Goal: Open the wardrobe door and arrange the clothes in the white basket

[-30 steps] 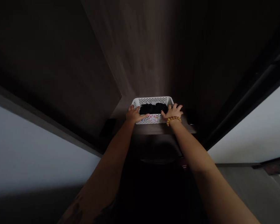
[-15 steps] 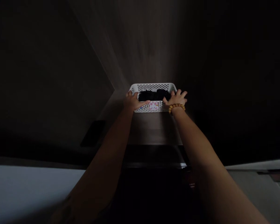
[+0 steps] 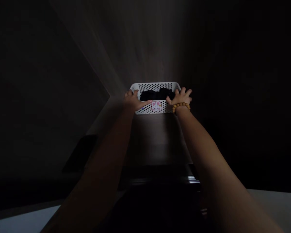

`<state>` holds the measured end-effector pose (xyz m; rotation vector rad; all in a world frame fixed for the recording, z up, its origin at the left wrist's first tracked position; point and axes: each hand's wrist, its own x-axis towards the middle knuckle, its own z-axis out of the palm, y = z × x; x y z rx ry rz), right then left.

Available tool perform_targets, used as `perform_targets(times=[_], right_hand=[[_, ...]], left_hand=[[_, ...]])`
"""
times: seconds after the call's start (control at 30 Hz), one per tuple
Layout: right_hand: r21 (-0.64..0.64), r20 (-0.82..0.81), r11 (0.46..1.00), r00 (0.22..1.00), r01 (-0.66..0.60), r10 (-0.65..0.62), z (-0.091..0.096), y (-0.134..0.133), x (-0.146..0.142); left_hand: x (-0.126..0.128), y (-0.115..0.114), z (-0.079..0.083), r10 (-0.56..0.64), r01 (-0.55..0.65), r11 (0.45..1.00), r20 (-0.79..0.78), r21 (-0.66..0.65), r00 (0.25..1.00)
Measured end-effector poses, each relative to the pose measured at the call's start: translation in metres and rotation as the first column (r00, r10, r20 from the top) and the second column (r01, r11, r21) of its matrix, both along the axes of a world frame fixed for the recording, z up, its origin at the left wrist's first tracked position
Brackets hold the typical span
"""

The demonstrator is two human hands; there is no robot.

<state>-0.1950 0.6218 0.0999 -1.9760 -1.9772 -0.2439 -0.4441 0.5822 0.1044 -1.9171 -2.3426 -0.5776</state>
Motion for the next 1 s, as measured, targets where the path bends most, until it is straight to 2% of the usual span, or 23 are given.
perform_targets(times=[0.17, 0.27, 0.33, 0.4, 0.5, 0.6, 0.7, 0.77, 0.83, 0.9, 0.93, 1.0], right_hand=[[-0.062, -0.008, 0.998, 1.0, 0.005, -0.006, 0.004, 0.007, -0.003], [-0.058, -0.032, 0.998, 0.999, 0.018, -0.02, 0.008, 0.006, -0.005], [-0.065, -0.028, 0.997, 0.999, 0.037, -0.039, 0.01, 0.002, -0.006], [-0.085, -0.017, 0.995, 0.999, 0.043, -0.044, 0.013, -0.002, -0.006], [-0.108, -0.026, 0.994, 0.999, 0.024, -0.027, 0.015, -0.007, -0.006], [-0.111, -0.034, 0.994, 0.999, 0.016, -0.02, 0.016, -0.009, -0.004], [-0.009, -0.036, 1.0, 0.999, 0.006, -0.006, 0.017, -0.018, -0.005], [0.088, -0.041, 0.995, 0.997, -0.056, 0.06, 0.014, -0.038, -0.008], [0.152, -0.063, 0.976, 0.984, -0.156, 0.167, 0.006, -0.077, -0.011], [0.198, -0.127, 0.944, 0.949, -0.262, 0.29, -0.009, -0.135, -0.012], [0.234, -0.15, 0.911, 0.913, -0.341, 0.38, -0.02, -0.169, -0.009], [0.342, -0.152, 0.799, 0.81, -0.494, 0.566, -0.039, -0.242, 0.007]], left_hand=[[0.0, 0.014, -0.005, -0.005, 0.004, 1.0, 0.039, 0.022, 0.999], [0.006, 0.014, -0.005, 0.017, -0.023, 0.992, 0.05, 0.125, 0.999], [0.011, 0.006, -0.006, 0.024, -0.034, 0.981, 0.057, 0.191, 0.998], [0.017, -0.016, -0.011, 0.014, -0.028, 0.972, 0.063, 0.234, 0.998], [0.03, -0.072, -0.035, -0.075, 0.064, 0.959, 0.031, 0.275, 0.997], [0.048, -0.139, -0.071, -0.252, 0.255, 0.96, -0.042, 0.119, 0.967], [0.064, -0.184, -0.094, -0.296, 0.292, 0.955, -0.087, -0.056, 0.951], [0.071, -0.197, -0.094, -0.289, 0.276, 0.951, -0.09, -0.137, 0.953], [0.075, -0.202, -0.084, -0.276, 0.255, 0.945, -0.079, -0.205, 0.958], [0.076, -0.204, -0.072, -0.268, 0.242, 0.934, -0.069, -0.263, 0.961], [0.076, -0.206, -0.067, -0.268, 0.238, 0.927, -0.066, -0.291, 0.961], [0.076, -0.212, -0.06, -0.271, 0.235, 0.916, -0.068, -0.326, 0.96]])
